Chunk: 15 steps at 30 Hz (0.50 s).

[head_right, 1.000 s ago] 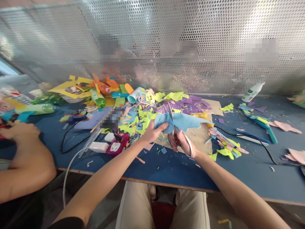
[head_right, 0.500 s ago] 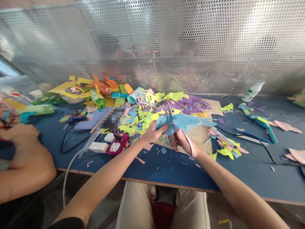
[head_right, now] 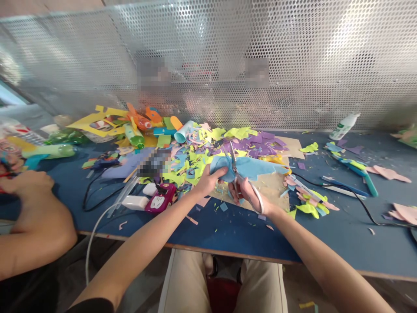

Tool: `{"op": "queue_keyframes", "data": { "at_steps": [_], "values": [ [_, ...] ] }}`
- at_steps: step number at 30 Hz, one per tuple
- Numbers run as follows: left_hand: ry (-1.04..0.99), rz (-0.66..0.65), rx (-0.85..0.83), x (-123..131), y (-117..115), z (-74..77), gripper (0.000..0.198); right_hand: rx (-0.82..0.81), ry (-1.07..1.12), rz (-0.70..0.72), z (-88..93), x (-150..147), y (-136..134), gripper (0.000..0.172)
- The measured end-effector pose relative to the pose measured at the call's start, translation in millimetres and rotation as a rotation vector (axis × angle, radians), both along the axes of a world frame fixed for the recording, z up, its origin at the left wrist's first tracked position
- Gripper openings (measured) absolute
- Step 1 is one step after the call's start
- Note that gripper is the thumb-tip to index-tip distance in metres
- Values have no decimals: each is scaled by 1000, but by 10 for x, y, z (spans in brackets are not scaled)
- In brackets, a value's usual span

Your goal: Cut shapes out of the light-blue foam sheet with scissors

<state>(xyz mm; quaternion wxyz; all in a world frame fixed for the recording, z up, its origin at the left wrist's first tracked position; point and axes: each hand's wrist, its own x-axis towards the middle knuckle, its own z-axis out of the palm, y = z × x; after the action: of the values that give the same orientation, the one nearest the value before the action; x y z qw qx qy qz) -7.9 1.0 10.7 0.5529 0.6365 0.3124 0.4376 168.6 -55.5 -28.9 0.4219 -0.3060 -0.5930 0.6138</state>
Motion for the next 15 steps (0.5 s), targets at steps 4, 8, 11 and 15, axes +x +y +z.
{"op": "queue_keyframes", "data": {
  "at_steps": [4,8,11,15],
  "values": [
    [22,-22,17,-2,2,-14,39,27,-72,-37,3,27,-4,69],
    [97,-36,57,-15,-15,21,42,111,-136,-55,32,50,-5,69],
    [143,-60,91,-30,-42,75,43,131,-111,-71,22,44,5,70],
    [176,-89,165,-24,-63,94,44,62,-95,-123,-14,33,25,66]
  ]
}}
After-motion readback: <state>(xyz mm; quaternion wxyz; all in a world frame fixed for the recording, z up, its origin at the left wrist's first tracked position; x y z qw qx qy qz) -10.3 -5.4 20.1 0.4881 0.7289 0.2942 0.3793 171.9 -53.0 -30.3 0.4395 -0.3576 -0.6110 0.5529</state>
